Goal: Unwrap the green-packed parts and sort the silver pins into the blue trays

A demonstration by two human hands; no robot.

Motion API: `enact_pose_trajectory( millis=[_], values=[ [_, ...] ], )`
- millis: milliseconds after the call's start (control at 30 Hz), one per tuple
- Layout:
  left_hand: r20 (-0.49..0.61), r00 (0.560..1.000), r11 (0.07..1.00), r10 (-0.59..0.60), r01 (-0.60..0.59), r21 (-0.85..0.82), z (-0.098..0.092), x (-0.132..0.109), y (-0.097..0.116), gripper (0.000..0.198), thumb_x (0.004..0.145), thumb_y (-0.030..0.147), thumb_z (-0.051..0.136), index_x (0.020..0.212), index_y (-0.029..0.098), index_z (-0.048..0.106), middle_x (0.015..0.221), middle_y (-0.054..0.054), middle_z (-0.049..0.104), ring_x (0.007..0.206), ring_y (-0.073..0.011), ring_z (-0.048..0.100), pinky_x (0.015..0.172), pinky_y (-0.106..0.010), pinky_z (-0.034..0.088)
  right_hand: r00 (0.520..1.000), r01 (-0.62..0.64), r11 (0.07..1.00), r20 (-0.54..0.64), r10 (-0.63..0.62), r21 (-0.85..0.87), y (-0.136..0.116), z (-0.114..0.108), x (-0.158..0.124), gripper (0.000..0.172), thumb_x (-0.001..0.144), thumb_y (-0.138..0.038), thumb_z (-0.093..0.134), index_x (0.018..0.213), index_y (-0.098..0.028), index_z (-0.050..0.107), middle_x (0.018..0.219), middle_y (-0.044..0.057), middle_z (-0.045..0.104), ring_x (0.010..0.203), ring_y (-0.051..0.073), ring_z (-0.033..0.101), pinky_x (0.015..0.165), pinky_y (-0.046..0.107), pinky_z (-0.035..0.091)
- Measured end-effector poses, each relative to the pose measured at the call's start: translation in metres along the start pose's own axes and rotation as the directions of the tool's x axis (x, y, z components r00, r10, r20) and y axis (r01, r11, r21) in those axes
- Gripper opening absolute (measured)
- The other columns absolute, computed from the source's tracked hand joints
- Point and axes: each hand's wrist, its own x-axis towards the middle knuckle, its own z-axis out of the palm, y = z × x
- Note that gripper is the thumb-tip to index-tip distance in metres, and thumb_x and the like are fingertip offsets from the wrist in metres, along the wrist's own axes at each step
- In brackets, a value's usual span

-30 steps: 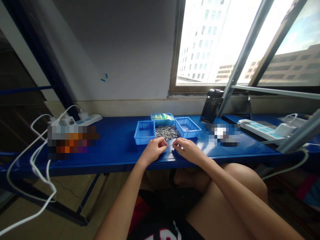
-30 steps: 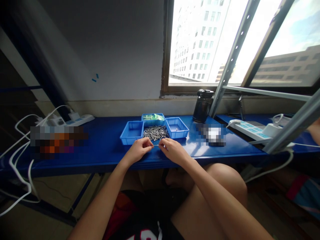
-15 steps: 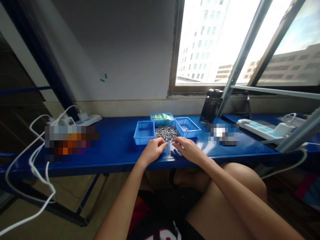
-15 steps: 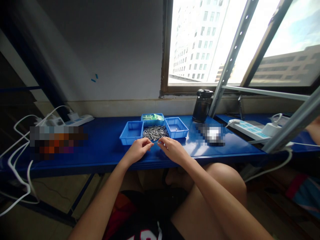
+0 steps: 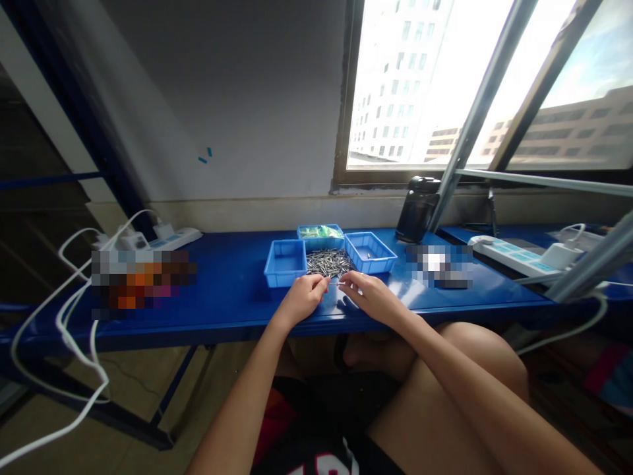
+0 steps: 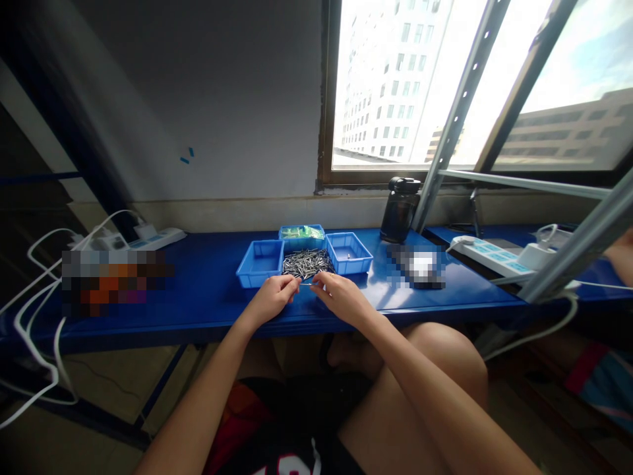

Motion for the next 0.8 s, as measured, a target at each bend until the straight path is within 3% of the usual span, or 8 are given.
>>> enact_pose_trajectory(
  millis=[433,800],
  values=[
    [0.006,1.0,1.0,-0.017,0.018,-0.015,0.0005,0.0012,-0.0011,0.038,0.086,0.042,0.034,0.067,0.016,0.054,0.056,0.001,0.053,0.054,-0.0117,0.049,0.056,-0.023,0.036,0.999,0.038,0.999,-0.002,-0.038,-0.009,0.0011,0.0008,-0.0002,0.013,0.086,-0.031,0.049,0.086,-0.02,0.056,0.083,0.003,0.06,0.072,0.014,0.055,0.068,0.025,0.043],
    [0.004,1.0,1.0,0.012,-0.013,0.017,0.0002,0.0005,0.0,0.033,0.085,0.041,0.038,0.067,0.017,0.052,0.059,0.001,0.055,0.058,-0.0121,0.051,0.056,-0.023,0.035,0.998,0.047,0.998,-0.039,-0.046,0.031,0.0019,0.002,0.0002,0.022,0.09,-0.027,0.038,0.093,-0.02,0.058,0.089,0.005,0.063,0.084,0.016,0.059,0.074,0.027,0.045]
  ],
)
